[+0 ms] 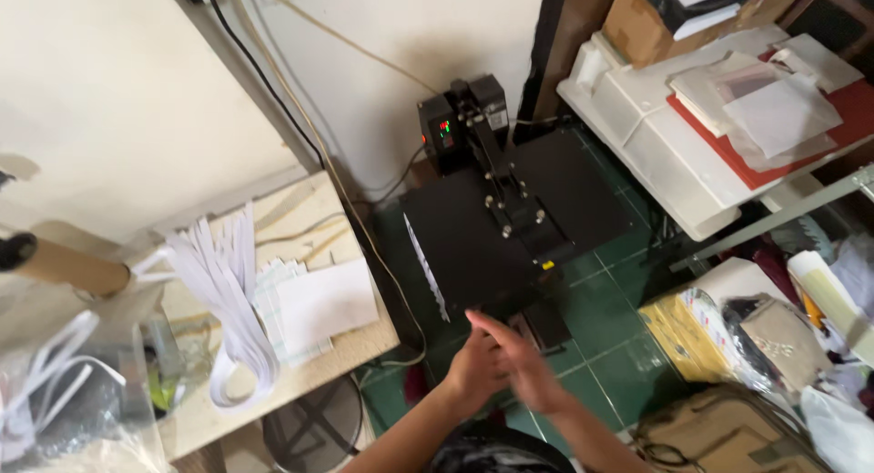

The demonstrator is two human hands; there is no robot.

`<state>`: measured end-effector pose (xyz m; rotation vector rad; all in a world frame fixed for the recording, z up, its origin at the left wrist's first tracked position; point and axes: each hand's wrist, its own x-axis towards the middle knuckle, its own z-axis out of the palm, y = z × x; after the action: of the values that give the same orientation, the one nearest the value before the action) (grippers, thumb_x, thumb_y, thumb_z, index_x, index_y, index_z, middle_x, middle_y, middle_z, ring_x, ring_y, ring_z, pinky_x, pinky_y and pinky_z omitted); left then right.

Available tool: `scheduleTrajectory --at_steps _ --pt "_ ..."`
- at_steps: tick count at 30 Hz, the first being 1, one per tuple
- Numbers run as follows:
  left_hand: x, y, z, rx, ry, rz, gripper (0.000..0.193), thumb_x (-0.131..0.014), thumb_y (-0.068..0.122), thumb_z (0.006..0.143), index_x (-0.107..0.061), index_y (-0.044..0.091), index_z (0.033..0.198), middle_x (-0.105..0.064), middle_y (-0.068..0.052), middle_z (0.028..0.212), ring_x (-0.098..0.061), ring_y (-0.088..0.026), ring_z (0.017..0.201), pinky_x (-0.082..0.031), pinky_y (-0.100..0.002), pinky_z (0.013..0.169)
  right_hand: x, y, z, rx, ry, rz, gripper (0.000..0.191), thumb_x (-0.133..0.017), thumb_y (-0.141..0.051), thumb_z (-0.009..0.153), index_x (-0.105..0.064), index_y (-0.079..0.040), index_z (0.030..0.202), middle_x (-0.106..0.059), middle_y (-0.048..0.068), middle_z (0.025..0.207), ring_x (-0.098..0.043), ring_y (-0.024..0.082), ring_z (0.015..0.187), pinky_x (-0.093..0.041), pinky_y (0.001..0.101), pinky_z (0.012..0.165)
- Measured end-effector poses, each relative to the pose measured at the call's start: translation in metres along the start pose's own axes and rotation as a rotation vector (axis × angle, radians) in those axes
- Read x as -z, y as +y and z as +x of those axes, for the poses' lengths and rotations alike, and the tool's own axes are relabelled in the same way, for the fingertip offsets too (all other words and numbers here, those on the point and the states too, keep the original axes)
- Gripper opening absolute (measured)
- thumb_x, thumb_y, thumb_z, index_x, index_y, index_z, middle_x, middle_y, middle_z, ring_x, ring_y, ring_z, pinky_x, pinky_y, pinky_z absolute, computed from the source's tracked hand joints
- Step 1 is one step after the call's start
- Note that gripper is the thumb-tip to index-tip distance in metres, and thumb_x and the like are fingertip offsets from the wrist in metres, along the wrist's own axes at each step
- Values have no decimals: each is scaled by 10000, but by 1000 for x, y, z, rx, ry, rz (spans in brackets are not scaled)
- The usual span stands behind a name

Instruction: The person stacks white sheets on a heat press, then removes them and places white ribbons onto a red board. The person arranges the ribbons in parallel lines on the board.

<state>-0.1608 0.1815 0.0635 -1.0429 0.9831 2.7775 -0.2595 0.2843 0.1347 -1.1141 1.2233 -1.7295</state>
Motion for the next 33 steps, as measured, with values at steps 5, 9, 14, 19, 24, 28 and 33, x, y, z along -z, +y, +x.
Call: scheduleTrajectory --at_steps 5,9,14,19,24,28,33 --pt "-40 -1 9 29 -49 -27 689 -325 621 1059 -435 111 1509 -484 -165 1542 -506 -317 1352 -404 -443 1075 -8 24 -3 495 183 -748 795 -269 -620 1081 -473 6 1528 -450 250 1597 -384 390 1538 -222 522 1295" --pt "-76 41 -29 29 49 -23 736 -240 638 980 -393 237 1578 -430 17 1620 -422 -188 1460 -349 -380 1164 19 49 -6 559 162 -927 788 -248 -631 1087 -414 2 1525 -399 264 1601 -345 393 1548 -208 533 1278" --pt "-93 100 -91 -212 -326 21 894 -190 698 1017 -389 37 1585 -483 -173 1585 -424 -282 1472 -315 -421 1188 60 101 -14 254 152 -764 558 -485 -560 1077 -608 -118 1395 -556 119 1516 -518 276 1461 -335 459 1306" --pt "-71 108 -96 -1008 -247 579 845 -443 646 1053 -328 -8 1576 -488 -237 1575 -479 -428 1476 -386 -520 1202 54 130 -29 -156 -9 -192 663 -363 -472 1112 -356 25 1550 -397 202 1576 -377 304 1466 -315 437 1195" --pt "-13 76 -49 -1315 -98 1368 753 -463 582 1014 -465 33 1530 -540 -204 1556 -520 -400 1462 -450 -501 1207 -5 103 -14 -248 -221 118 677 -407 -488 1100 -354 -4 1572 -479 177 1570 -500 290 1418 -384 421 1197" --pt "47 66 -26 -1357 -171 1590 796 -492 631 1035 -471 34 1560 -526 -227 1597 -509 -392 1480 -430 -497 1205 -33 80 14 -527 43 736 619 -406 -474 1099 -399 -28 1527 -500 176 1516 -493 305 1390 -388 440 1143" --pt "107 91 -7 -1226 -126 1733 856 -596 643 886 -447 115 1543 -416 -214 1581 -442 -400 1447 -341 -545 1197 -36 68 42 -556 -25 1200 746 -281 -575 1084 -355 -9 1564 -435 206 1585 -452 355 1435 -375 451 1126"
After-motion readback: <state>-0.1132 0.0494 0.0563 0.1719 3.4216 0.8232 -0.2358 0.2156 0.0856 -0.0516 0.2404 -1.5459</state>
